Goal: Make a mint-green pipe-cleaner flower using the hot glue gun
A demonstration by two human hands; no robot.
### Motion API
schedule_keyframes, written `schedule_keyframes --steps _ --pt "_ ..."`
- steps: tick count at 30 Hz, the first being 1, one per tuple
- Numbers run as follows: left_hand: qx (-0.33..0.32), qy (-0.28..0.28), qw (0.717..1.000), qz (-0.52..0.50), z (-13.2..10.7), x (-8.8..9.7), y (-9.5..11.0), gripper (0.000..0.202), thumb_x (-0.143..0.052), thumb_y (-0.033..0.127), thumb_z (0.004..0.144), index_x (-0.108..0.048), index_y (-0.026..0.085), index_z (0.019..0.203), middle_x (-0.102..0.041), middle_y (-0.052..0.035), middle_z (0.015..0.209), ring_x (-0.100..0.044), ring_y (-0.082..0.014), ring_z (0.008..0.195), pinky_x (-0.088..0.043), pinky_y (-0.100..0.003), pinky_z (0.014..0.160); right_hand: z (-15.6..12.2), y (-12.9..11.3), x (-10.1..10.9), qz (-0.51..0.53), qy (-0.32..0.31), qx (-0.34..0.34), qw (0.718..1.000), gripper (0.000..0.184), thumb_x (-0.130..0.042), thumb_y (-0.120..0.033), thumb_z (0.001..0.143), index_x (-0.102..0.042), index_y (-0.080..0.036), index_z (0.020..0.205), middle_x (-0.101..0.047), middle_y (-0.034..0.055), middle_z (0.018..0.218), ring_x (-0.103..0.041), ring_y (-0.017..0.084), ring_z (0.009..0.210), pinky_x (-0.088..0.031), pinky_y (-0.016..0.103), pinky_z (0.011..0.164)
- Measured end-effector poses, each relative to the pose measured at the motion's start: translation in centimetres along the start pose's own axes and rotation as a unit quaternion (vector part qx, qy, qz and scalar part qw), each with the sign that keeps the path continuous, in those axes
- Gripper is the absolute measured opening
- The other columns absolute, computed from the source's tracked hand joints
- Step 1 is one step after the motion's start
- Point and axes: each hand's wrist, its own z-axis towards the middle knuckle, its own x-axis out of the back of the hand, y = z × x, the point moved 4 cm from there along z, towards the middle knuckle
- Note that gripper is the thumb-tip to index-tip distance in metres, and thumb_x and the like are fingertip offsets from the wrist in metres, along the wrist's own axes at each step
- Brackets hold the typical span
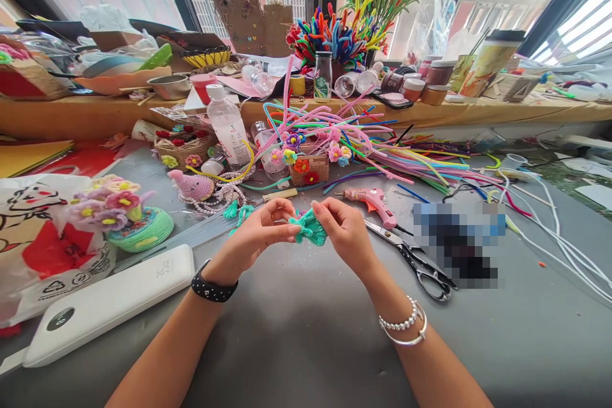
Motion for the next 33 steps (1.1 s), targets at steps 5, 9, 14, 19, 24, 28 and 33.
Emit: schedule_keyframes --steps 5,9,14,19,24,28,33 --pt "-0.004 0.000 1.000 0.004 0.0 0.0 0.1 0.030 -0.072 0.023 0.061 -0.049 0.018 0.080 -0.053 0.0037 0.073 -0.057 -0.0082 0.062 -0.047 -0.024 0.062 0.0 0.1 0.0 0.002 0.000 -0.001 1.000 0.035 -0.046 -0.047 0.080 -0.045 -0.019 0.059 -0.033 -0.0054 0.049 -0.033 0.008 0.044 -0.025 0.022 0.041" --pt "-0.005 0.001 1.000 0.006 -0.1 -0.1 0.2 0.032 -0.072 0.023 0.060 -0.048 0.018 0.080 -0.053 0.0032 0.074 -0.058 -0.0087 0.062 -0.047 -0.025 0.063 -0.1 0.0 0.0 0.003 0.003 0.001 1.000 0.035 -0.047 -0.047 0.080 -0.045 -0.018 0.060 -0.034 -0.0053 0.050 -0.033 0.008 0.045 -0.026 0.022 0.041" --pt "-0.006 0.000 1.000 0.012 -0.2 -0.2 0.3 0.032 -0.072 0.023 0.060 -0.048 0.017 0.080 -0.054 0.0029 0.074 -0.058 -0.0089 0.062 -0.047 -0.024 0.062 -0.1 -0.1 0.0 0.007 0.003 0.003 1.000 0.035 -0.047 -0.046 0.080 -0.045 -0.018 0.060 -0.034 -0.0053 0.050 -0.033 0.007 0.045 -0.025 0.022 0.041" --pt "-0.007 0.004 1.000 0.009 -0.1 -0.2 0.4 0.032 -0.073 0.023 0.059 -0.048 0.017 0.079 -0.054 0.0026 0.073 -0.057 -0.0088 0.062 -0.047 -0.024 0.062 -0.1 0.0 0.0 0.011 0.001 0.001 1.000 0.034 -0.047 -0.046 0.080 -0.045 -0.018 0.060 -0.034 -0.0053 0.050 -0.033 0.007 0.045 -0.025 0.022 0.041" --pt "0.007 0.014 1.000 0.000 -0.1 0.0 0.3 0.040 -0.073 0.022 0.058 -0.050 0.018 0.091 -0.054 0.0033 0.070 -0.056 -0.0094 0.063 -0.047 -0.025 0.063 -0.1 0.0 -0.1 0.023 0.000 -0.006 1.000 0.034 -0.048 -0.045 0.079 -0.046 -0.018 0.059 -0.034 -0.0055 0.049 -0.031 0.007 0.045 -0.024 0.021 0.041" --pt "0.012 0.030 0.999 0.006 0.0 0.2 0.3 0.056 -0.073 0.023 0.060 -0.047 0.019 0.110 -0.055 0.0026 0.074 -0.056 -0.0100 0.067 -0.047 -0.025 0.063 0.2 0.3 0.0 0.042 0.013 -0.017 0.999 0.033 -0.052 -0.045 0.077 -0.049 -0.017 0.059 -0.036 -0.0056 0.047 -0.032 0.006 0.043 -0.024 0.021 0.040" --pt "-0.006 0.086 0.996 -0.029 0.1 0.7 0.4 0.051 -0.069 0.029 0.064 -0.048 0.016 0.109 -0.060 -0.0019 0.082 -0.057 -0.0117 0.073 -0.048 -0.028 0.070 0.4 1.1 0.2 0.111 0.031 -0.057 0.992 0.031 -0.057 -0.045 0.073 -0.057 -0.017 0.061 -0.051 -0.0028 0.048 -0.046 0.008 0.044 -0.036 0.021 0.042"
